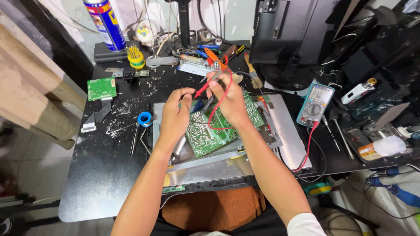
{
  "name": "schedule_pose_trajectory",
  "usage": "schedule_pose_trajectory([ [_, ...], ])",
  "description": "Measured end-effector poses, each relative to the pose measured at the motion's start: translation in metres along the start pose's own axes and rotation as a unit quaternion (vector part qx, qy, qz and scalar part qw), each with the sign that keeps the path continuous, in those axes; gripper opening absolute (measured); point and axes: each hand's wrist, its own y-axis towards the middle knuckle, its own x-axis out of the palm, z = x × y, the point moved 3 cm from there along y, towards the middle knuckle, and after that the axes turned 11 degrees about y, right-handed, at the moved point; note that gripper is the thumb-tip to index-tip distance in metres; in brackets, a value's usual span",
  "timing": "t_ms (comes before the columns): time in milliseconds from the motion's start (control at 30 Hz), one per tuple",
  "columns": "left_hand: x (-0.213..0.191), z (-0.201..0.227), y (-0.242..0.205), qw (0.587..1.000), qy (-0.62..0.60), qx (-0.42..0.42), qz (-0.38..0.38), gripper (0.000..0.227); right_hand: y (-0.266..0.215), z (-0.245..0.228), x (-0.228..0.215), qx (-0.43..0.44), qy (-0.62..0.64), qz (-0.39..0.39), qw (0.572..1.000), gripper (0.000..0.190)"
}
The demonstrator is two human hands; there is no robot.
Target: The person solders components on a circuit board and measures electrical values using a multimeter.
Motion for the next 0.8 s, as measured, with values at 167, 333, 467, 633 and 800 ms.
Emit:
schedule_pose_trajectory([
  [167, -0.002, 0.011, 0.002, 0.999, 0.044, -0.024, -0.02, 0.02, -0.007, -0.002, -0.002, 0.008, 0.065, -0.006, 0.998, 0.029],
  [333, 0.0, 0.009, 0.0, 0.996, 0.046, -0.043, -0.064, 0.017, -0.009, -0.004, -0.006, 0.024, 0.083, 0.003, 0.996, 0.033],
  [467, 0.0, 0.011, 0.0, 0.998, 0.012, 0.038, -0.038, 0.016, -0.008, -0.011, -0.009, -0.005, 0.039, 0.028, 0.999, 0.037],
  [633, 0.0, 0.009, 0.0, 0.999, 0.03, -0.012, -0.03, 0.019, -0.015, -0.021, -0.003, -0.007, 0.026, 0.077, 0.997, 0.043],
  [800, 0.001, 0.006, 0.001, 0.999, 0.007, -0.018, -0.025, 0.019, -0.019, -0.022, 0.001, -0.033, 0.039, 0.111, 0.992, 0.045],
])
